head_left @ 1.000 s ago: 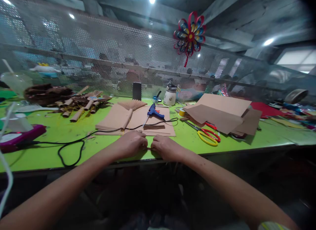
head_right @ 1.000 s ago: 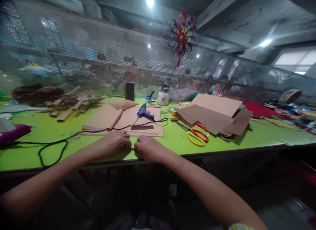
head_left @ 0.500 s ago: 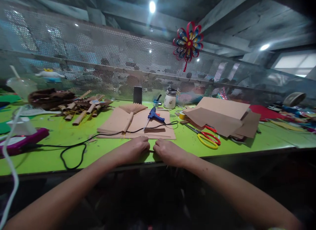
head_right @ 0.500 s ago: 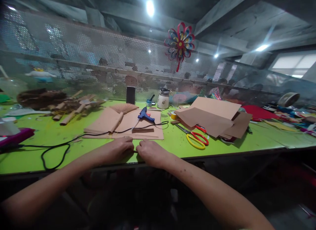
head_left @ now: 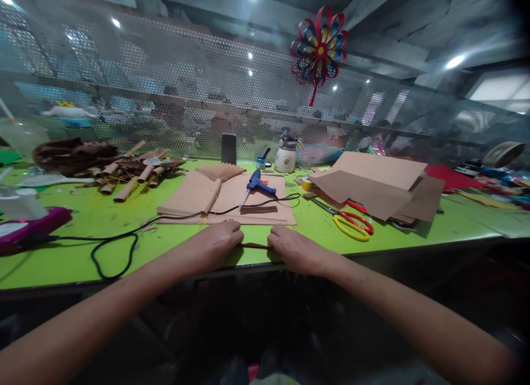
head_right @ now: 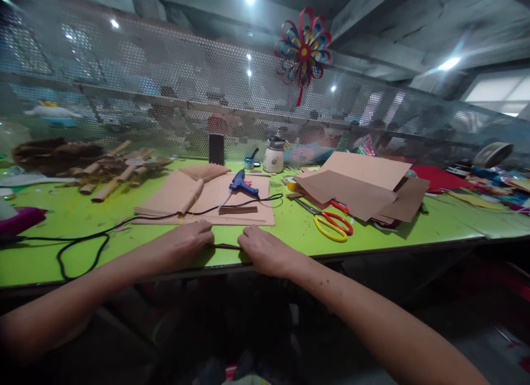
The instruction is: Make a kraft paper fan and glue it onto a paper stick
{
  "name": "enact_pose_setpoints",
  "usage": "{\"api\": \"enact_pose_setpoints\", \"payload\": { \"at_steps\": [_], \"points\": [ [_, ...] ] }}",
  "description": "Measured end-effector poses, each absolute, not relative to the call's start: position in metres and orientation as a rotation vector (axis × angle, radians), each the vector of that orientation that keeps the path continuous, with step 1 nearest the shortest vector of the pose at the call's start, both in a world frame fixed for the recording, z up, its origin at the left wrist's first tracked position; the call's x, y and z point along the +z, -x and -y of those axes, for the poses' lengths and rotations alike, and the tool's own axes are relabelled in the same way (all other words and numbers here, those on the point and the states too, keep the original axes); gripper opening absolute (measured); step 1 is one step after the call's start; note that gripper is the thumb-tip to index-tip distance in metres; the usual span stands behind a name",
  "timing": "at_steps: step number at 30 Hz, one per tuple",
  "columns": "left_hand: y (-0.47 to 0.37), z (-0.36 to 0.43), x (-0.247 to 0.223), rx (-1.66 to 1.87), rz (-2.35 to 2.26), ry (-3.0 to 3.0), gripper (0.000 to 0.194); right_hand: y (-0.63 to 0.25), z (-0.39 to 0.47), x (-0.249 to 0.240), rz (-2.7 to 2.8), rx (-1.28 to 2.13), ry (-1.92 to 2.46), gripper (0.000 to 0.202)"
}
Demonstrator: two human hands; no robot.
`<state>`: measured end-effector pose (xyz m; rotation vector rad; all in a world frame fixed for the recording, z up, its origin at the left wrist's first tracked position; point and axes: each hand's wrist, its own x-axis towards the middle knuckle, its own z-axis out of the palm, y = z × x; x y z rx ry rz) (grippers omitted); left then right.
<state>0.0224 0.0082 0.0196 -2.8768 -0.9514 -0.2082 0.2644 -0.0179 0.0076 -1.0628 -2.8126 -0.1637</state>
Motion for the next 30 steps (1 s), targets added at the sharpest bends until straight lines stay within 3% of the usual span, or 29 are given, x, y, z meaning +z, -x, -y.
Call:
{"api": "enact_pose_setpoints", "payload": {
  "at_steps": [7, 16, 21, 26, 30],
  "points": [
    [-0.022, 0.001, 0.023, -0.117, 0.942, 2.826, 0.020, -0.264, 0.019, 0.011, 2.857, -0.226, 1.035, 0.021],
    [0.007, -0.007, 0.015, -0.277, 1.050, 2.833, 0.019, -0.267, 0.018, 0.014, 2.933, -0.261, 1.014, 0.021],
    [0.006, -0.010, 0.022, -0.602, 1.219, 2.793, 0.024, -0.269, 0.014, 0.006, 2.816, -0.168, 1.054, 0.017],
    [-0.022, -0.017, 0.054, -0.994, 1.506, 2.712, 0.012, -0.268, 0.013, 0.006, 2.754, -0.182, 1.026, 0.015],
    [-0.055, -0.029, 0.060, -0.646, 1.492, 3.290, 0.031, -0.268, 0.010, 0.018, 2.751, -0.379, 0.932, 0.016]
  ]
}}
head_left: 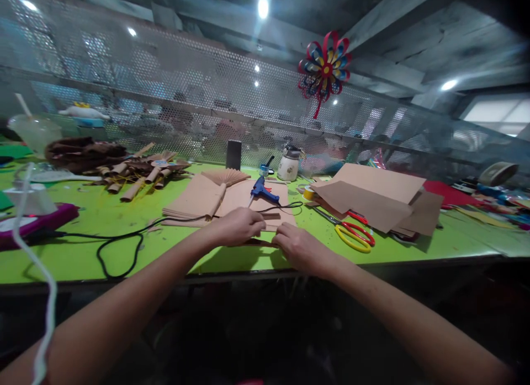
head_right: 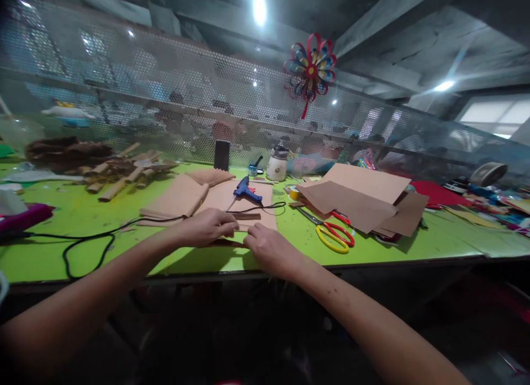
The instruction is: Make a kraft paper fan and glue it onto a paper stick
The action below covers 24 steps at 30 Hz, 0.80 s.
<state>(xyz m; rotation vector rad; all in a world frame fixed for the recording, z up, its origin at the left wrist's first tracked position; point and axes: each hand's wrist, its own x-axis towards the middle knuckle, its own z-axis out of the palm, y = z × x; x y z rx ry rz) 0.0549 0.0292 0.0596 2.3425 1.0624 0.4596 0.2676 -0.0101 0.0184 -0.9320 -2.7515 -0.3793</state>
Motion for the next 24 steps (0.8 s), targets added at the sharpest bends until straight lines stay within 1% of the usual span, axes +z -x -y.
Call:
{"api": "enact_pose_setpoints", "payload": {
  "at_steps": [2, 4, 6, 7, 9, 12, 13, 16, 17, 18, 20, 22, 24],
  "points": [
    [-0.064, -0.035, 0.054, 0.319, -0.960, -2.304, 0.043, -0.268, 0.006, 0.024, 2.736, -0.487, 0.883, 0.017],
    [-0.067, -0.040, 0.046, 0.233, -0.877, -2.224, 0.050, -0.269, -0.001, 0.028, 2.722, -0.534, 0.843, 0.018],
    [-0.066, -0.046, 0.039, 0.216, -0.821, -2.105, 0.053, -0.269, -0.011, 0.030, 2.700, -0.486, 0.823, 0.019],
    [-0.064, -0.048, 0.036, 0.245, -0.824, -2.075, 0.053, -0.269, -0.017, 0.032, 2.687, -0.408, 0.816, 0.018],
    [-0.061, -0.053, 0.033, 0.327, -0.826, -2.019, 0.052, -0.270, -0.030, 0.037, 2.633, -0.174, 0.813, 0.016],
    [-0.058, -0.057, 0.031, 0.406, -0.810, -1.841, 0.046, -0.276, -0.050, 0.050, 2.521, 0.307, 0.821, 0.012],
    [-0.057, -0.057, 0.031, 0.417, -0.809, -1.774, 0.044, -0.279, -0.057, 0.054, 2.479, 0.483, 0.813, 0.015],
    [-0.055, -0.057, 0.031, 0.465, -0.811, -1.579, 0.041, -0.284, -0.072, 0.058, 2.352, 0.964, 0.720, 0.038],
    [-0.055, -0.057, 0.031, 0.486, -0.798, -1.504, 0.039, -0.284, -0.075, 0.056, 2.304, 1.084, 0.686, 0.044],
    [-0.055, -0.057, 0.030, 0.502, -0.780, -1.429, 0.036, -0.282, -0.077, 0.053, 2.250, 1.170, 0.660, 0.045],
    [-0.057, -0.057, 0.030, 0.523, -0.740, -1.306, 0.031, -0.276, -0.077, 0.045, 2.131, 1.222, 0.640, 0.036],
    [-0.060, -0.055, 0.029, 0.520, -0.704, -1.234, 0.029, -0.271, -0.074, 0.039, 2.056, 1.136, 0.648, 0.024],
    [-0.064, -0.054, 0.028, 0.502, -0.670, -1.186, 0.028, -0.270, -0.071, 0.035, 2.053, 1.045, 0.656, 0.017]
  ]
}}
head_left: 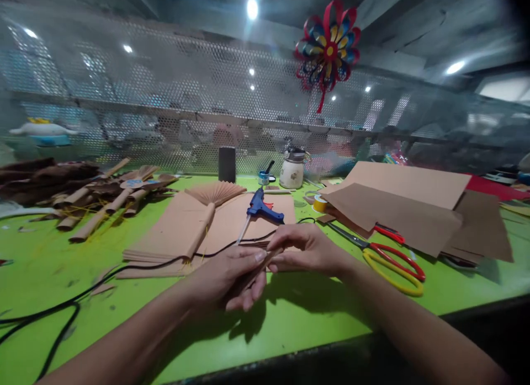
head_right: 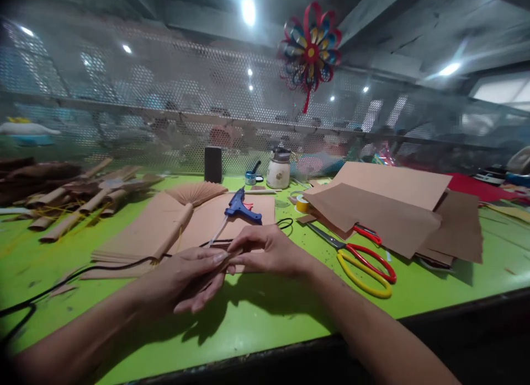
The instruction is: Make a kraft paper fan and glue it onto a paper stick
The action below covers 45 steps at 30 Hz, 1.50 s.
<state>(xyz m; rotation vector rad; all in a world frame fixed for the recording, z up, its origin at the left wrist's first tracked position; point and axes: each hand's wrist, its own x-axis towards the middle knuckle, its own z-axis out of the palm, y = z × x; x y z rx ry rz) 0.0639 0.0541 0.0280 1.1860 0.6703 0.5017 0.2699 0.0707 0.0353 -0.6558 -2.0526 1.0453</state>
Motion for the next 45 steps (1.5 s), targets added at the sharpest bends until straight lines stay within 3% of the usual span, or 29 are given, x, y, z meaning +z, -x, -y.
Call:
{"api": "enact_pose_setpoints", "payload": {
  "at_steps": [8, 16, 22, 27, 32, 45],
  "points": [
    [-0.073, -0.048, 0.019, 0.421, -0.615, -1.061, 0.030, -0.274, -0.068, 0.026, 1.838, 1.305, 0.608, 0.009],
    [-0.077, -0.050, 0.020, 0.573, -0.844, -1.407, 0.034, -0.268, -0.069, 0.017, 1.418, 1.705, 0.779, 0.022],
    [-0.075, -0.053, 0.008, 0.669, -1.113, -2.058, 0.026, -0.266, -0.069, 0.014, 1.345, 1.702, 0.886, 0.026],
    [-0.074, -0.048, 0.001, 0.589, -1.217, -2.423, 0.034, -0.264, -0.071, 0.012, 1.304, 1.704, 0.918, 0.024],
    [-0.076, -0.046, 0.002, 0.557, -1.180, -2.468, 0.041, -0.263, -0.072, 0.010, 1.280, 1.681, 0.934, 0.025],
    [-0.073, -0.054, 0.009, 0.643, -0.975, -2.111, 0.035, -0.264, -0.071, 0.009, 1.261, 1.670, 0.941, 0.028]
  ]
}}
